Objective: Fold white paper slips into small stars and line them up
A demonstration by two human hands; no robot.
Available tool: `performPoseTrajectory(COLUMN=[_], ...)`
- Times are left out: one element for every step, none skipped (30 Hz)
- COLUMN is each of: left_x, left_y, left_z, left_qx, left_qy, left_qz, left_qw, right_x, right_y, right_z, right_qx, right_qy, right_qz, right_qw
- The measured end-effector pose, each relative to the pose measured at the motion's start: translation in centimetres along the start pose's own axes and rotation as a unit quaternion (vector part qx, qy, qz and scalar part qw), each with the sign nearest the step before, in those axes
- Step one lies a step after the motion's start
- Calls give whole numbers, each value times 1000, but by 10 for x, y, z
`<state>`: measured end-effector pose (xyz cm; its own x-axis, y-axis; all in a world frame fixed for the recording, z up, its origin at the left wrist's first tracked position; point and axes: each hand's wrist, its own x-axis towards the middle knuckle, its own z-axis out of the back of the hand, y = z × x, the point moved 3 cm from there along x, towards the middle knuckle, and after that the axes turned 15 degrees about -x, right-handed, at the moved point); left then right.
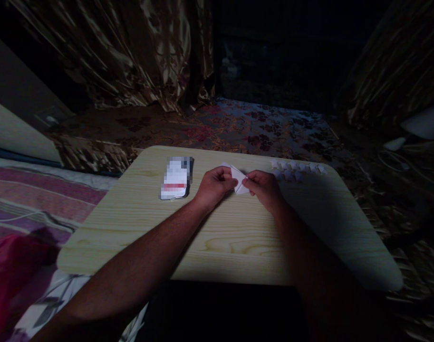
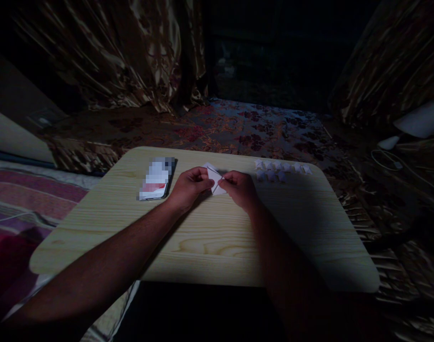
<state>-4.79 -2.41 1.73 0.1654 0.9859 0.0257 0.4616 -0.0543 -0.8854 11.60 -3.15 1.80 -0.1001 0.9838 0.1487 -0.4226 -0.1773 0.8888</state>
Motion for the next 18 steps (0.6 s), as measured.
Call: performPoseTrajectory(left_x=[0, 0, 0, 0, 0, 0, 0, 0, 0, 0, 0, 0, 0, 0, 0, 0, -1, -1], left_y=[0, 1, 2, 2, 3, 3, 4, 4, 5, 5, 5, 5, 4, 4, 4, 3, 3, 3], left_z=[0, 0, 1, 1, 1, 2, 2, 3, 3, 3, 3, 2, 2, 2, 1, 1, 0, 0], left_qx=[6, 14, 22, 30, 35, 38, 38, 37, 35, 32, 30, 27, 24, 20, 16, 14, 14, 15], left_qy=[5, 10, 16, 21, 25, 26, 25, 21, 17, 12, 9, 7, 5, 3, 0, -2, -5, -7], left_qz=[3, 6, 7, 7, 7, 7, 7, 9, 10, 11, 12, 12, 12, 11, 11, 9, 7, 5], left_qw=[1000, 1000, 1000, 999, 999, 999, 999, 999, 999, 999, 999, 1000, 1000, 1000, 1000, 1000, 1000, 1000], right_x=[0, 0, 0, 0, 1, 1, 1, 1, 1, 1, 1, 1, 1, 1, 1, 1, 1, 1], right_y=[0, -1, -1, -2, -3, -3, -4, -4, -4, -4, -4, -3, -3, -2, -2, -2, -2, -2], right_z=[0, -1, -1, -1, -2, -2, -2, -2, -3, -3, -3, -3, -3, -3, -3, -3, -4, -4], right_qx=[-6, -9, -12, -16, -18, -20, -21, -20, -16, -9, -2, 4, 10, 14, 16, 17, 16, 15], right_qy=[-3, -4, -2, 2, 6, 9, 11, 12, 13, 12, 11, 10, 10, 9, 9, 10, 12, 13], right_qz=[2, 2, 2, 2, 2, 3, 4, 5, 6, 5, 4, 3, 2, 0, -1, -2, -4, -5], right_qw=[1000, 1000, 1000, 1000, 1000, 1000, 1000, 1000, 1000, 1000, 1000, 1000, 1000, 1000, 1000, 1000, 1000, 1000])
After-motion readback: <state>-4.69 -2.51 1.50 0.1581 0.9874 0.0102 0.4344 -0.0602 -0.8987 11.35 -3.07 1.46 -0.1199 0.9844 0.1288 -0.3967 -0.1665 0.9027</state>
